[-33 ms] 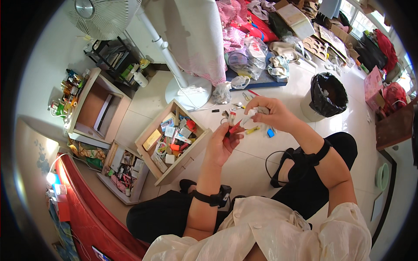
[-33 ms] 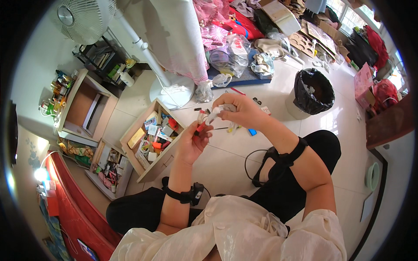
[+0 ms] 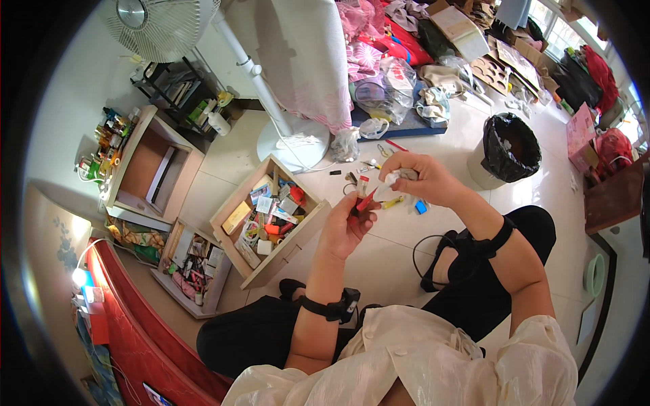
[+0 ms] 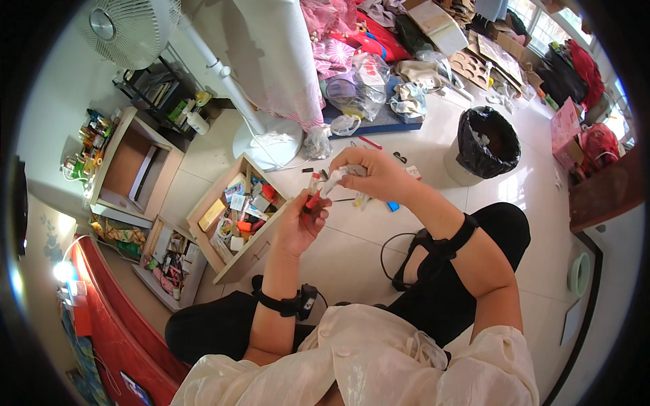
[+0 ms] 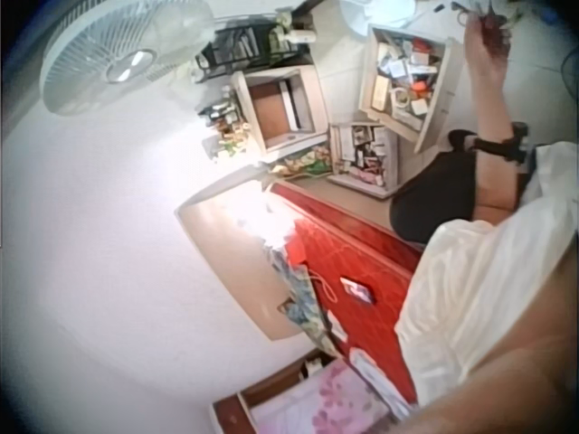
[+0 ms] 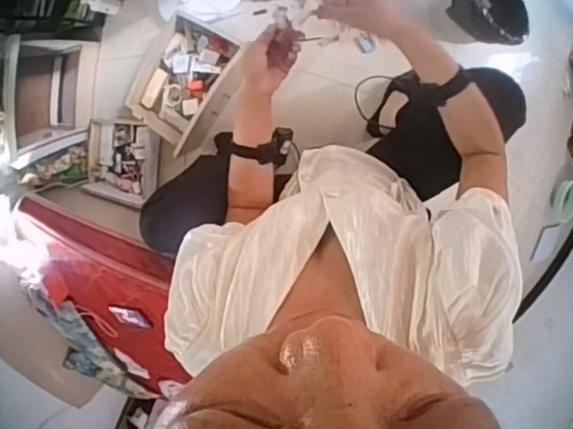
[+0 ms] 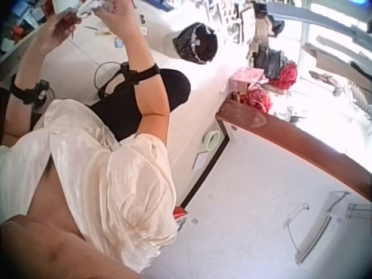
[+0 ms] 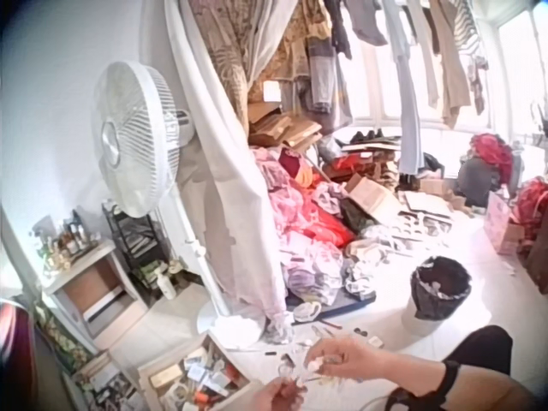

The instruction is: The person wipes a watch with a cloth, applies a substance from a tube to a small red fabric object, and uses a needle and a small screwdriver to work on the red object and some black rings.

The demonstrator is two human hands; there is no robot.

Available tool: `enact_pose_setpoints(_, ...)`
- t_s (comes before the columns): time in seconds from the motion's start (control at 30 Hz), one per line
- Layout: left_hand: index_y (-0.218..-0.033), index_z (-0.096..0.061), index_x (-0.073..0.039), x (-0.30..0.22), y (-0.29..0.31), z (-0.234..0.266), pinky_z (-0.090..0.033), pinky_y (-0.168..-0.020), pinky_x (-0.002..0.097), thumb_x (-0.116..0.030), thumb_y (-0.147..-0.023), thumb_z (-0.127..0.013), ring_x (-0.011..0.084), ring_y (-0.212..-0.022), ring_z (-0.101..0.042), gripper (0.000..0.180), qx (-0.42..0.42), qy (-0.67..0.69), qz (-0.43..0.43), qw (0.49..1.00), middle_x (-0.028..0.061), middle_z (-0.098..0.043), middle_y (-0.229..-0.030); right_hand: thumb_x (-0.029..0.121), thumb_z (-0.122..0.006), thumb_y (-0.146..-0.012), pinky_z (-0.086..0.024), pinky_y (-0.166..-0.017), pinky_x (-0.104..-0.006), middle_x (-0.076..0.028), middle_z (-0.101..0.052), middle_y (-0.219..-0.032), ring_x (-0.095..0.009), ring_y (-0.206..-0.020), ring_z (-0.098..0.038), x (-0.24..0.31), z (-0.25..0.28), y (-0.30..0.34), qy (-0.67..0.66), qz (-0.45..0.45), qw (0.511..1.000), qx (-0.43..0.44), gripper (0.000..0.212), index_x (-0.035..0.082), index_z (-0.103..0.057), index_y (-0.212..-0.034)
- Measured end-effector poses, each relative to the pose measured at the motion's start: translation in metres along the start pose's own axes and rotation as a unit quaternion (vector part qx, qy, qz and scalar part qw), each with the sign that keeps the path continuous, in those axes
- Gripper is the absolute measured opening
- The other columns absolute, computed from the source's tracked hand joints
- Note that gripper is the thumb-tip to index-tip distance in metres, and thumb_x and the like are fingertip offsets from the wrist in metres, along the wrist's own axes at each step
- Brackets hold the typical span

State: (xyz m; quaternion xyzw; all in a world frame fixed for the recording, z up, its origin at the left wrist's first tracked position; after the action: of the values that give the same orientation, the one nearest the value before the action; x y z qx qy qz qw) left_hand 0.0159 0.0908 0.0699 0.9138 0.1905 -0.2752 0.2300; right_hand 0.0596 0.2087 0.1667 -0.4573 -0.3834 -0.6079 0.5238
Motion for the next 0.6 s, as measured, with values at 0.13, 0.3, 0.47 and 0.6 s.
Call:
enact_pose_setpoints(0.13,-0.093,-0.053,-0.008,0.024,0.0,-0.004,-0.038,-0.045,0.0164,-0.024,-0.092,-0.047,0.0094,-0.053,-0.049,0.017,0.054,0.063,0.107,0.991,0.0066,-0.057,-0.074,-0.008,-0.054,-0.074,-0.041,-0.081,-0.0271,-0.003,-0.056,-0.096,-0.014,-0.092,-0.051,0.018,-0.016,0.002,0.027,0.068,0.996,0.048,0.023,0.003,-0.058,-0.094)
enact_pose_setpoints(0.3,-0.094,-0.05,-0.009,0.022,-0.007,-0.005,-0.036,-0.045,0.0159,-0.018,-0.091,-0.049,0.008,-0.056,-0.046,0.01,0.074,0.093,0.054,0.991,0.005,-0.055,-0.072,-0.007,-0.055,-0.072,-0.041,-0.083,-0.0292,-0.006,-0.057,-0.098,-0.019,-0.094,-0.053,0.024,-0.004,0.001,0.107,0.088,0.988,-0.072,0.025,0.004,-0.059,-0.094)
enact_pose_setpoints(0.47,-0.099,-0.052,-0.011,0.021,-0.001,-0.004,-0.043,-0.052,0.018,-0.02,-0.089,-0.049,0.0079,-0.065,-0.054,0.013,-0.05,0.087,0.009,0.995,0.0019,-0.058,-0.081,0.003,-0.064,-0.066,-0.037,-0.092,-0.0422,-0.007,-0.055,-0.111,-0.026,-0.105,-0.05,0.056,-0.051,0.024,0.287,0.297,0.907,-0.078,0.038,0.011,-0.059,-0.103)
enact_pose_setpoints(0.6,-0.103,-0.055,-0.014,0.024,0.003,0.0,-0.049,-0.058,0.0205,-0.023,-0.088,-0.049,0.0065,-0.075,-0.06,0.018,-0.07,0.113,0.002,0.991,-0.0021,-0.06,-0.088,0.011,-0.064,-0.068,-0.029,-0.101,-0.0438,-0.005,-0.051,-0.119,-0.025,-0.112,-0.045,0.064,-0.077,0.028,0.412,0.323,0.851,-0.034,0.042,0.013,-0.057,-0.109)
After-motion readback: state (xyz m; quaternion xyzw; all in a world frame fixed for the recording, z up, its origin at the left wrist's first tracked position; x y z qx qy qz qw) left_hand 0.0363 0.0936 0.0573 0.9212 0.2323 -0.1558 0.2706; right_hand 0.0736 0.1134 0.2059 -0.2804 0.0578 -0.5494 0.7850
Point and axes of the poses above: each hand's wrist, its own y-axis away from the middle knuckle, its own z-axis out of the back of the hand, x = y × z, the point moved 10 cm from there along -y, towards the middle knuckle
